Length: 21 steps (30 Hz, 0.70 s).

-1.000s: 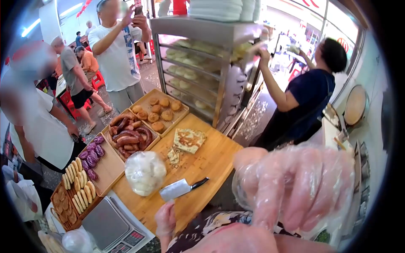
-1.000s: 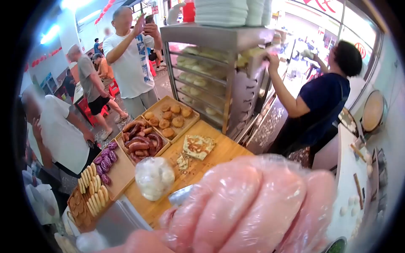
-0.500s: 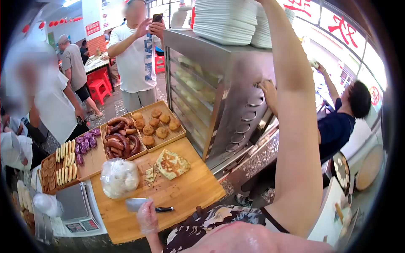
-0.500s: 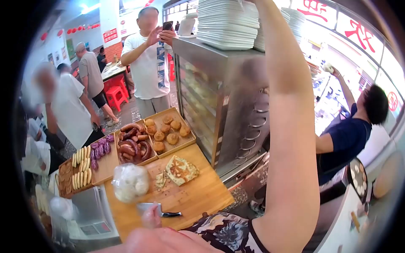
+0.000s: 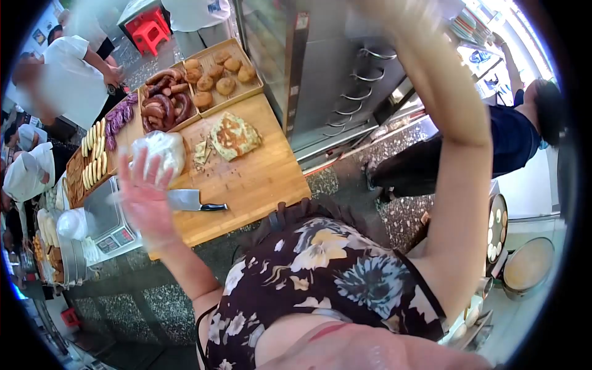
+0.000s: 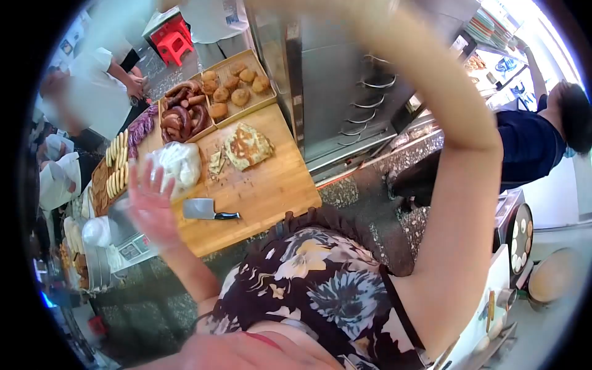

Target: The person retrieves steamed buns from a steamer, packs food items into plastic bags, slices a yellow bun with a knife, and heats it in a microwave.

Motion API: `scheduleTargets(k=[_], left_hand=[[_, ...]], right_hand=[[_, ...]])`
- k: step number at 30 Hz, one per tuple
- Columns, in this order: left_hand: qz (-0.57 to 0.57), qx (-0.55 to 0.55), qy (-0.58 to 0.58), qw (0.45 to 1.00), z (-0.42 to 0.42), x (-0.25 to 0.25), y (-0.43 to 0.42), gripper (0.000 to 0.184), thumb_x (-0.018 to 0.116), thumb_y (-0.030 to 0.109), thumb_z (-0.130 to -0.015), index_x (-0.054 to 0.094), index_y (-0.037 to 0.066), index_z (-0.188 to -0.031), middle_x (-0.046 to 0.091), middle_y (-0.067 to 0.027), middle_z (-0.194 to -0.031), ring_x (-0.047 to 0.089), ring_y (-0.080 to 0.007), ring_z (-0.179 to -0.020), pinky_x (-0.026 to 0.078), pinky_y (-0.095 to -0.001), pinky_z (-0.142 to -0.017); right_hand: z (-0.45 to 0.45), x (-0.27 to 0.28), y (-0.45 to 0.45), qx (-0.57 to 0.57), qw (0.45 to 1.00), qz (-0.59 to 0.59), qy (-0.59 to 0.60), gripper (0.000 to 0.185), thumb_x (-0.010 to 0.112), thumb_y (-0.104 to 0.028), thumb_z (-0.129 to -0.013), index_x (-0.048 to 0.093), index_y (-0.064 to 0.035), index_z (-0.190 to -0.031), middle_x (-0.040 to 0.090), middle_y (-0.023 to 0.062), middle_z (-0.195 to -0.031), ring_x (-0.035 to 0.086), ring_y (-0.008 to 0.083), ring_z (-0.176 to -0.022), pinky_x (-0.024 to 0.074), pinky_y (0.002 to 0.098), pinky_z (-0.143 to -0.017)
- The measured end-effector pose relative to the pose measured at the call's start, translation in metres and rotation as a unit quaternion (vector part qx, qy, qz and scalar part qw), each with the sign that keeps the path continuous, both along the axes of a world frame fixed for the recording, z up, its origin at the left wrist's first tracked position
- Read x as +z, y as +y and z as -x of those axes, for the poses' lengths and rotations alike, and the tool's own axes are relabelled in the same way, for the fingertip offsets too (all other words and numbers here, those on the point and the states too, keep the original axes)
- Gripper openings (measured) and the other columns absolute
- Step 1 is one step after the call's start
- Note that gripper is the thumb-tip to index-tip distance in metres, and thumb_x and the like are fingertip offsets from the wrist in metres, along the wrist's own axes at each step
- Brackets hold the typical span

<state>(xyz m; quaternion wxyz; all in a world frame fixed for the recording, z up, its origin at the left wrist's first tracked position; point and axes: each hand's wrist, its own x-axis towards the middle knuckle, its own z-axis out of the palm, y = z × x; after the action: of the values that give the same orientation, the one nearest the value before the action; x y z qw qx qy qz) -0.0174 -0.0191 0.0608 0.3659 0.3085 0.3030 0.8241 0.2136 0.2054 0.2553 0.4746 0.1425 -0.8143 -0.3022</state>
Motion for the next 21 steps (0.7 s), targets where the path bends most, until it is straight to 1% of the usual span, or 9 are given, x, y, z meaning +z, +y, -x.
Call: scheduleTargets(k=[3, 5, 6, 8, 10, 12, 14, 19, 21], left_hand=[[0.108, -0.076, -0.121, 0.984, -0.009, 0.017, -0.009, 0.059, 0.046, 0.036, -0.093, 0.033, 0.001, -0.138, 0.051, -0.0144, -0.127, 0.058, -0.0245, -0.103, 0.046, -0.0383, -0.093], [0.319, 0.050, 0.096, 0.942, 0.012, -0.064, -0.017, 0.051, 0.060, 0.025, -0.086, 0.044, -0.002, -0.126, 0.058, -0.0099, -0.111, 0.059, -0.0187, -0.096, 0.047, -0.0324, -0.087], [0.324, -0.004, 0.140, 0.936, -0.003, -0.075, -0.018, 0.043, 0.062, 0.017, -0.083, 0.049, -0.002, -0.120, 0.059, -0.0064, -0.102, 0.058, -0.0150, -0.093, 0.047, -0.0304, -0.081], [0.341, 0.014, 0.065, 0.938, -0.036, -0.113, -0.021, 0.039, 0.062, 0.015, -0.085, 0.051, -0.003, -0.118, 0.059, -0.0065, -0.102, 0.058, -0.0149, -0.091, 0.047, -0.0279, -0.080], [0.358, -0.002, 0.002, 0.934, -0.057, -0.142, -0.022, 0.044, 0.059, 0.017, -0.084, 0.048, -0.006, -0.120, 0.059, -0.0095, -0.104, 0.058, -0.0207, -0.096, 0.047, -0.0338, -0.085], [0.341, -0.024, -0.058, 0.938, -0.065, -0.135, -0.020, 0.043, 0.058, 0.014, -0.084, 0.048, -0.006, -0.121, 0.059, -0.0101, -0.104, 0.059, -0.0212, -0.096, 0.048, -0.0331, -0.084], [0.334, -0.004, -0.036, 0.942, -0.074, -0.126, -0.008, 0.042, 0.058, 0.014, -0.084, 0.048, -0.006, -0.120, 0.059, -0.0101, -0.104, 0.059, -0.0208, -0.095, 0.048, -0.0325, -0.083], [0.337, 0.033, 0.028, 0.940, -0.075, -0.107, 0.011, 0.040, 0.058, 0.017, -0.084, 0.051, -0.005, -0.116, 0.059, -0.0092, -0.099, 0.059, -0.0188, -0.089, 0.048, -0.0301, -0.078], [0.307, 0.015, -0.060, 0.950, -0.082, -0.103, 0.016, 0.031, 0.059, 0.007, -0.084, 0.053, -0.006, -0.112, 0.060, -0.0089, -0.097, 0.061, -0.0189, -0.085, 0.050, -0.0302, -0.078]], right_hand=[[-0.015, -0.136, -0.034, 0.110, 0.985, 0.024, -0.131, 0.016, 0.059, -0.010, -0.081, 0.063, -0.0020, -0.094, 0.063, 0.0112, -0.095, 0.063, 0.0220, -0.088, 0.0565, 0.0328, -0.076], [-0.037, -0.203, -0.046, 0.107, 0.953, 0.160, -0.235, 0.019, 0.061, -0.008, -0.079, 0.062, -0.0025, -0.098, 0.061, 0.0136, -0.103, 0.061, 0.0239, -0.093, 0.0556, 0.0336, -0.075], [-0.048, -0.226, -0.045, 0.089, 0.944, 0.207, -0.243, 0.022, 0.061, -0.008, -0.080, 0.060, -0.0025, -0.101, 0.059, 0.0151, -0.108, 0.060, 0.0258, -0.097, 0.0547, 0.0347, -0.078], [-0.066, -0.242, -0.012, -0.014, 0.867, 0.458, -0.195, 0.040, 0.067, -0.018, -0.076, 0.056, -0.0006, -0.110, 0.058, 0.0149, -0.110, 0.054, 0.0338, -0.105, 0.0460, 0.0413, -0.088], [-0.108, -0.252, 0.040, -0.280, 0.866, 0.412, 0.028, 0.050, 0.068, -0.026, -0.078, 0.052, 0.0012, -0.117, 0.053, 0.0192, -0.119, 0.045, 0.0385, -0.115, 0.0339, 0.0475, -0.100], [-0.129, -0.264, 0.098, -0.354, 0.843, 0.338, 0.225, 0.058, 0.066, -0.034, -0.079, 0.049, 0.0011, -0.122, 0.049, 0.0226, -0.124, 0.045, 0.0374, -0.117, 0.0347, 0.0492, -0.098], [-0.146, -0.260, 0.132, -0.498, 0.765, 0.355, 0.199, 0.057, 0.064, -0.037, -0.080, 0.050, 0.0023, -0.119, 0.051, 0.0242, -0.121, 0.046, 0.0386, -0.116, 0.0356, 0.0494, -0.097], [-0.159, -0.247, 0.148, -0.496, 0.739, 0.432, 0.144, 0.045, 0.051, -0.044, -0.088, 0.063, -0.0010, -0.078, 0.064, 0.0189, -0.083, 0.060, 0.0346, -0.086, 0.0449, 0.0487, -0.079], [-0.164, -0.247, 0.145, -0.490, 0.738, 0.444, 0.136, 0.045, 0.052, -0.044, -0.087, 0.063, -0.0012, -0.076, 0.064, 0.0183, -0.082, 0.060, 0.0346, -0.087, 0.0449, 0.0490, -0.078]])
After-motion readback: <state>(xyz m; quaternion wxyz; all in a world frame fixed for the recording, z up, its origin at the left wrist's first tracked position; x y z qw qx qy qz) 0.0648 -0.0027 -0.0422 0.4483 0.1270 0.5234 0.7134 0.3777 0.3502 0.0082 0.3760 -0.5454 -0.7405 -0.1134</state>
